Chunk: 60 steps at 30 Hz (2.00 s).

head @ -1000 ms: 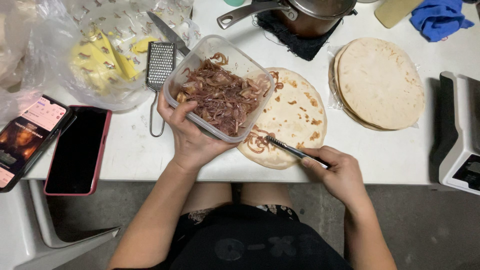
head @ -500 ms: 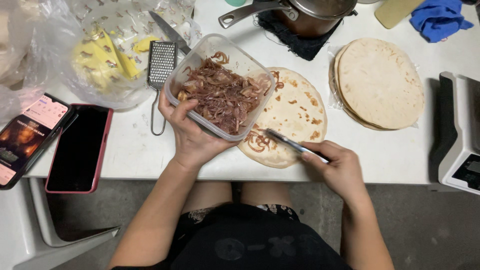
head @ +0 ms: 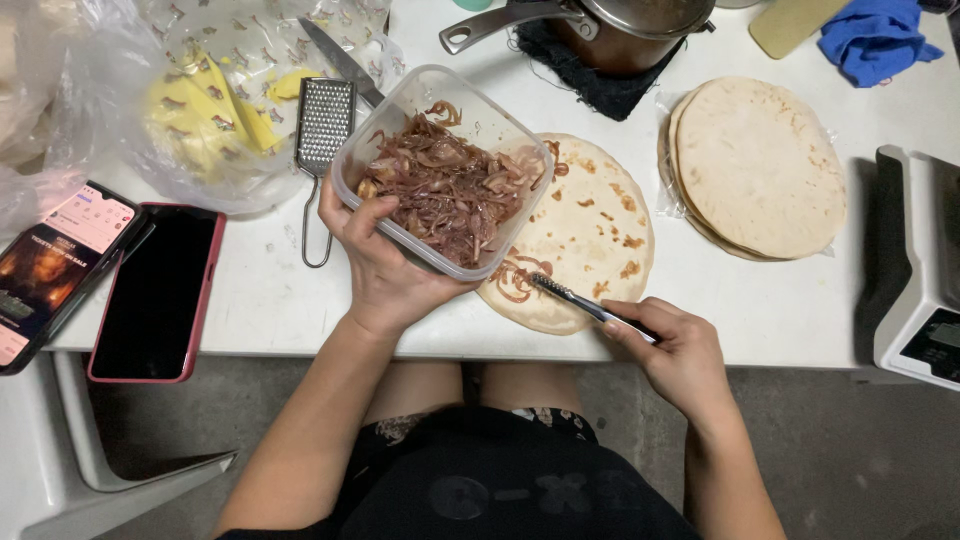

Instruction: The person sits at a kitchen table and uses tongs to place caramelized onions from a plastic container onto a tortilla, arranging them in a ring around the edge. Stacked tortillas, a grater, cheese pieces, and a knife sit on the table nearby.

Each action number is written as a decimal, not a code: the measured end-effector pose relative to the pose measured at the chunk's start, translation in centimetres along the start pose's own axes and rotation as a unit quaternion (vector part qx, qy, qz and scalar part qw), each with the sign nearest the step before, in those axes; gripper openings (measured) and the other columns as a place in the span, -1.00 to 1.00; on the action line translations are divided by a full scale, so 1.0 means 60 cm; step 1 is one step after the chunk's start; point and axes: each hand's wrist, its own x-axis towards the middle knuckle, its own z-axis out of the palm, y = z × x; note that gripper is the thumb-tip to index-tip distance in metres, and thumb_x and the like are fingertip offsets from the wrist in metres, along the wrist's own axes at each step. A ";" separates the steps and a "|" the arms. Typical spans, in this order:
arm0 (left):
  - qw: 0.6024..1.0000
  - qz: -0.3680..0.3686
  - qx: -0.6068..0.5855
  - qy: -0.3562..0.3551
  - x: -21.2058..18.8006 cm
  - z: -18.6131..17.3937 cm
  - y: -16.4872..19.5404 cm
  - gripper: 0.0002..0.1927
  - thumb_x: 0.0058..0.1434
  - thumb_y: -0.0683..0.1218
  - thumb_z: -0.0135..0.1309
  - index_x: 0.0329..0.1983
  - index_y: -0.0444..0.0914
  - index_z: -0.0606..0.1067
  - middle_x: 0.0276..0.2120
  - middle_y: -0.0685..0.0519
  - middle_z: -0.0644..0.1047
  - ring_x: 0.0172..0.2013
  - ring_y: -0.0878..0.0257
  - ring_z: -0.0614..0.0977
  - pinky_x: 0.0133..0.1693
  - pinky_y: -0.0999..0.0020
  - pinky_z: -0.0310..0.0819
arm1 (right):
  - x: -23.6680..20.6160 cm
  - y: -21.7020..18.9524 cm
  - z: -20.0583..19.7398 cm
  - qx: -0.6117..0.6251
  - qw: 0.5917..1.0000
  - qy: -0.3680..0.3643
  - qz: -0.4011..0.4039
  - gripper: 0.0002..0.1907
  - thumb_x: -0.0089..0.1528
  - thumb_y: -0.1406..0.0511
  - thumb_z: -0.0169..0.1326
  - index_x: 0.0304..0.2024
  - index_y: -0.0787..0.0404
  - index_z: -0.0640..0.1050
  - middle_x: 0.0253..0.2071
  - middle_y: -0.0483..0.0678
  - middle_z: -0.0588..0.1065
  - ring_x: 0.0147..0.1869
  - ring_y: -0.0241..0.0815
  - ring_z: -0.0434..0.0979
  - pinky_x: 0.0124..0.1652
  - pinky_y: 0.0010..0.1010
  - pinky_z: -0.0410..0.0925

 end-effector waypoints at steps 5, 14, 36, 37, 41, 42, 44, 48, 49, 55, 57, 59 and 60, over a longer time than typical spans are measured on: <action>1.000 -0.001 0.008 0.001 0.000 0.000 0.000 0.25 -0.18 0.24 0.67 0.26 0.00 -0.08 0.35 -0.22 -0.09 0.46 -0.21 0.02 0.51 -0.15 0.21 | -0.009 0.020 -0.011 0.056 0.998 0.007 -0.028 -0.69 0.14 0.31 0.29 -0.04 0.09 0.72 -0.55 -0.10 0.51 -0.51 -0.37 0.34 -0.47 -0.45 0.25; 1.000 -0.008 -0.002 -0.002 -0.001 0.000 -0.001 0.25 -0.18 0.23 0.68 0.26 0.00 -0.07 0.36 -0.22 -0.09 0.47 -0.20 0.05 0.52 -0.14 0.21 | -0.014 0.018 -0.020 0.000 0.999 -0.035 0.007 -0.68 0.09 0.26 0.30 -0.09 0.09 0.73 -0.49 -0.14 0.59 -0.53 -0.32 0.39 -0.49 -0.43 0.26; 0.998 0.046 0.032 0.002 0.004 -0.001 0.002 0.19 -0.21 0.26 0.61 0.21 -0.04 -0.04 0.28 -0.23 0.00 0.39 -0.30 0.04 0.44 -0.18 0.20 | 0.010 0.003 -0.084 0.123 0.985 0.024 -0.119 -0.67 0.17 0.24 0.24 -0.02 0.16 0.70 -0.46 -0.10 0.55 -0.43 -0.36 0.38 -0.44 -0.49 0.26; 0.998 0.055 0.022 -0.002 0.005 -0.001 0.003 0.18 -0.19 0.27 0.60 0.22 -0.04 -0.04 0.30 -0.25 0.00 0.40 -0.29 0.06 0.44 -0.15 0.24 | 0.012 -0.009 -0.090 0.077 0.988 0.044 -0.130 -0.66 0.15 0.23 0.25 -0.03 0.15 0.70 -0.48 -0.09 0.54 -0.45 -0.33 0.39 -0.46 -0.47 0.26; 0.996 0.079 0.004 -0.029 -0.004 -0.002 0.009 0.13 -0.16 0.25 0.59 0.21 -0.04 0.00 0.31 -0.33 0.02 0.40 -0.31 0.10 0.40 -0.11 0.32 | 0.034 -0.082 -0.095 -0.055 0.973 0.066 -0.214 -0.68 0.14 0.20 0.26 -0.07 0.13 0.70 -0.49 -0.07 0.53 -0.52 -0.26 0.47 -0.47 -0.43 0.32; 0.996 0.085 0.008 -0.036 -0.004 -0.001 0.009 0.12 -0.18 0.23 0.59 0.21 -0.04 0.01 0.30 -0.34 0.03 0.38 -0.32 0.11 0.38 -0.13 0.33 | 0.042 -0.104 -0.086 -0.075 0.964 0.059 -0.248 -0.69 0.14 0.19 0.25 -0.08 0.13 0.70 -0.48 -0.07 0.54 -0.53 -0.26 0.50 -0.46 -0.44 0.35; 0.992 0.114 0.030 -0.045 -0.004 0.000 0.009 0.14 -0.23 0.24 0.60 0.20 -0.09 0.04 0.21 -0.22 0.10 0.34 -0.37 0.11 0.35 -0.22 0.30 | 0.057 -0.145 -0.062 -0.113 0.949 0.067 -0.286 -0.71 0.14 0.19 0.27 -0.12 0.13 0.71 -0.46 -0.06 0.56 -0.52 -0.20 0.51 -0.46 -0.40 0.36; 0.995 0.094 -0.005 -0.025 0.002 -0.003 0.011 0.14 -0.19 0.25 0.58 0.21 -0.08 0.00 0.29 -0.40 0.02 0.37 -0.38 0.10 0.38 -0.16 0.31 | 0.062 -0.183 -0.059 -0.105 0.934 0.081 -0.333 -0.77 0.17 0.20 0.28 -0.17 0.13 0.72 -0.41 -0.07 0.59 -0.48 -0.23 0.52 -0.44 -0.44 0.37; 0.995 0.095 0.005 -0.024 0.003 -0.003 0.011 0.15 -0.19 0.25 0.58 0.21 -0.08 0.00 0.27 -0.37 0.03 0.37 -0.37 0.10 0.38 -0.16 0.29 | 0.059 -0.184 -0.065 -0.089 0.946 0.075 -0.304 -0.76 0.15 0.22 0.28 -0.15 0.13 0.72 -0.45 -0.08 0.57 -0.51 -0.25 0.50 -0.47 -0.44 0.34; 0.997 0.071 0.036 -0.024 0.001 -0.001 0.008 0.16 -0.16 0.25 0.61 0.21 -0.07 -0.02 0.29 -0.26 0.04 0.40 -0.28 0.07 0.44 -0.16 0.24 | 0.024 -0.128 -0.122 -0.011 0.971 0.080 -0.225 -0.73 0.15 0.31 0.29 -0.09 0.21 0.70 -0.51 -0.12 0.51 -0.52 -0.34 0.38 -0.49 -0.50 0.23; 0.997 0.057 0.043 -0.027 -0.001 0.000 0.004 0.20 -0.21 0.28 0.62 0.22 -0.06 -0.02 0.27 -0.24 0.01 0.40 -0.29 0.01 0.44 -0.22 0.19 | 0.012 -0.093 -0.137 0.017 0.970 0.087 -0.225 -0.73 0.19 0.33 0.27 -0.06 0.23 0.68 -0.44 -0.15 0.53 -0.44 -0.39 0.40 -0.46 -0.54 0.25; 0.999 0.032 0.034 -0.013 -0.004 0.000 0.000 0.23 -0.21 0.29 0.63 0.25 -0.02 -0.04 0.31 -0.23 -0.02 0.43 -0.25 0.00 0.48 -0.21 0.17 | 0.004 -0.055 -0.143 0.031 0.978 0.082 -0.191 -0.72 0.20 0.32 0.27 -0.03 0.21 0.68 -0.46 -0.15 0.51 -0.42 -0.39 0.39 -0.43 -0.53 0.25; 0.999 0.020 0.029 -0.006 -0.006 0.000 -0.001 0.24 -0.21 0.30 0.64 0.27 0.00 -0.05 0.32 -0.22 -0.04 0.45 -0.23 -0.01 0.49 -0.20 0.16 | 0.003 -0.036 -0.137 0.039 0.981 0.080 -0.175 -0.72 0.21 0.32 0.28 -0.02 0.20 0.68 -0.47 -0.15 0.50 -0.41 -0.38 0.39 -0.42 -0.52 0.26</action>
